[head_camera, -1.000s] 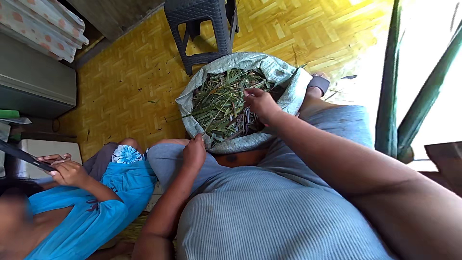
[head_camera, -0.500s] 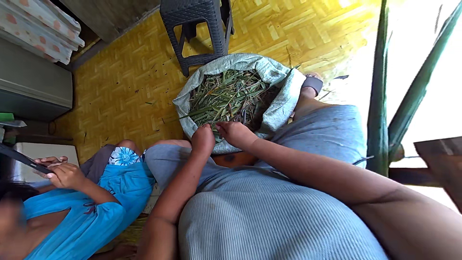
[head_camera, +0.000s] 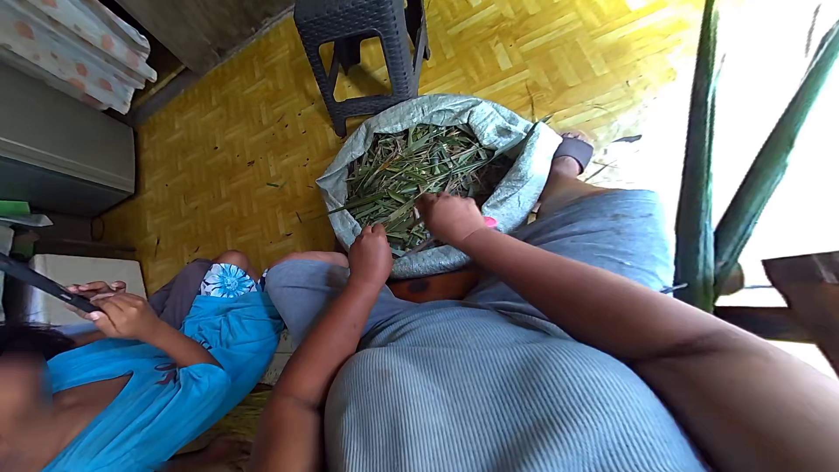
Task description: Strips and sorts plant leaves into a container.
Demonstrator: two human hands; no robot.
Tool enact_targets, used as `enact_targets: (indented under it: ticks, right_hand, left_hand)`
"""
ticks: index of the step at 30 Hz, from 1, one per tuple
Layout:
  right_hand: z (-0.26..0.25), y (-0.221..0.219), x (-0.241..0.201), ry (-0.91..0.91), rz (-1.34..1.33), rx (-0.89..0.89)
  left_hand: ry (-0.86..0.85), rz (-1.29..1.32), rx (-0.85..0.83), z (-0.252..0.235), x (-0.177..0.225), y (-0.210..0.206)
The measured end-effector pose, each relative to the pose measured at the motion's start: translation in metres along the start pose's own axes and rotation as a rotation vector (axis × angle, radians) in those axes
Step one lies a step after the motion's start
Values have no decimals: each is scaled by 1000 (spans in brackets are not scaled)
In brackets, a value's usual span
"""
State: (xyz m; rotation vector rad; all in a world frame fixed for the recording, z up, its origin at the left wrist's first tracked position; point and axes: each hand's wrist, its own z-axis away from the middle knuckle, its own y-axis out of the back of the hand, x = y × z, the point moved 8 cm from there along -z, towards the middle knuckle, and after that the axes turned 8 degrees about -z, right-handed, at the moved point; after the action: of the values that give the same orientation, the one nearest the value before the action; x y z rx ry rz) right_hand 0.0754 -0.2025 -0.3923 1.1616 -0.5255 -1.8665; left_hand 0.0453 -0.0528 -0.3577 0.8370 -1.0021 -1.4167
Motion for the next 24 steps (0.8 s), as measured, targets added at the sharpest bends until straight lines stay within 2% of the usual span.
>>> enact_targets:
  ticks: [3,6,11,14,17,21,24]
  right_hand:
    - [-13,18,37,-141,-161,45]
    - [-12,21,43,-106,-471,81]
    - [6,-22,10,-190,-1219,-153]
    - [7,-25,7,-239,-1391,-205]
    - [1,-16,13,-172,-1284,-134]
    - [10,-13,-1,90,-675,-110]
    - [28,-24,-23,231,-442,-161]
  left_hand:
    - [31,25,1,1,-10,-2]
    - [68,120,-56,-2,-15,-5]
    - [6,337,-122,-9,-5,-10]
    - [-38,443,-147,-9,-4,-12]
    - [-5,447,-225,-10,-15,-21]
    - [74,410,-205,-11,-24,-20]
    - [81,326,-163,-13,-18,-11]
